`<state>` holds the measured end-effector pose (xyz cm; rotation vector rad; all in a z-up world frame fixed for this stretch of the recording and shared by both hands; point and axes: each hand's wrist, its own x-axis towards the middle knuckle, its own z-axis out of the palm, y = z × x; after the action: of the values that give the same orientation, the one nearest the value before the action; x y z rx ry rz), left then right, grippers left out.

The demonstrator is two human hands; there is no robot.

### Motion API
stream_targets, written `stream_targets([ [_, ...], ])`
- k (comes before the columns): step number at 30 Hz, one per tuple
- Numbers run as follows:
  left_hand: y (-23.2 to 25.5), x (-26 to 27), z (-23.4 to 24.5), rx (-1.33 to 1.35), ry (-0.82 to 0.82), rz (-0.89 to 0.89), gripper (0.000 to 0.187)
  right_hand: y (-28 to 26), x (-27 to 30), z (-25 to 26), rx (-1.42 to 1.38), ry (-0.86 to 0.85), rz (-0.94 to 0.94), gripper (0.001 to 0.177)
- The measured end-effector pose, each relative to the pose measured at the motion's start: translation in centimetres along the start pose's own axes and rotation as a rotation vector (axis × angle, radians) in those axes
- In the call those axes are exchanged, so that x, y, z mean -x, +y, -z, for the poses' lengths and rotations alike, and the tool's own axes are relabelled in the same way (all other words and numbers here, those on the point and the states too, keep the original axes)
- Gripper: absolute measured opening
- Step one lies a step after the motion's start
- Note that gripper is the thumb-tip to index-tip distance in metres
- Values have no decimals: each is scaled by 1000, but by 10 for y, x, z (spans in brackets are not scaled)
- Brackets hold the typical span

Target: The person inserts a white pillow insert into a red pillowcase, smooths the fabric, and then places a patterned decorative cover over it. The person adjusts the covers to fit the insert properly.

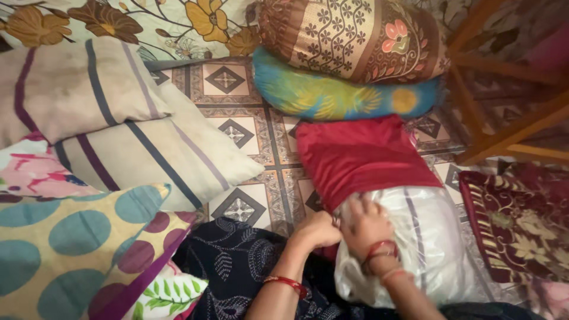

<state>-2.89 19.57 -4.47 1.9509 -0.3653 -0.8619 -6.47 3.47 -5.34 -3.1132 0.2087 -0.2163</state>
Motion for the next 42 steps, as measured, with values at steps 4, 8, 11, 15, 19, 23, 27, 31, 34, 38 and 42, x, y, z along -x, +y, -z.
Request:
stream_targets([
  [4,14,26,-4,-274,-80,133,30,-24,7,-10,294,-309,-68,54],
  [8,20,39,-12,-458,146,-29,28,-27,-1,-5,306,-402,-90,43],
  [11,20,48,-16,-490,-43,133,26,-18,11,20,182,-398,60,62],
  [15,23,51,-30,-667,-161,159,24,12,41,65,11,-570,266,68],
  [19,60,37,-36,-796,196,-54,23,11,69,59,18,-367,256,65],
  [23,121,2,-46,-751,412,-271,19,62,40,30,-832,-347,232,48],
  [27,126,-36,-69,-673,502,-391,19,156,11,27,-1131,-282,115,48],
  [31,101,-56,-101,-763,672,-357,15,199,-9,14,-555,-55,329,51],
  [34,104,-76,-105,-803,582,-373,14,211,-9,-2,-389,-6,253,50],
  [38,116,-110,-111,-844,520,-626,13,218,-12,-16,-414,131,-9,56],
  [42,121,-145,-122,-760,528,-651,12,230,-27,-29,-368,69,-240,64],
])
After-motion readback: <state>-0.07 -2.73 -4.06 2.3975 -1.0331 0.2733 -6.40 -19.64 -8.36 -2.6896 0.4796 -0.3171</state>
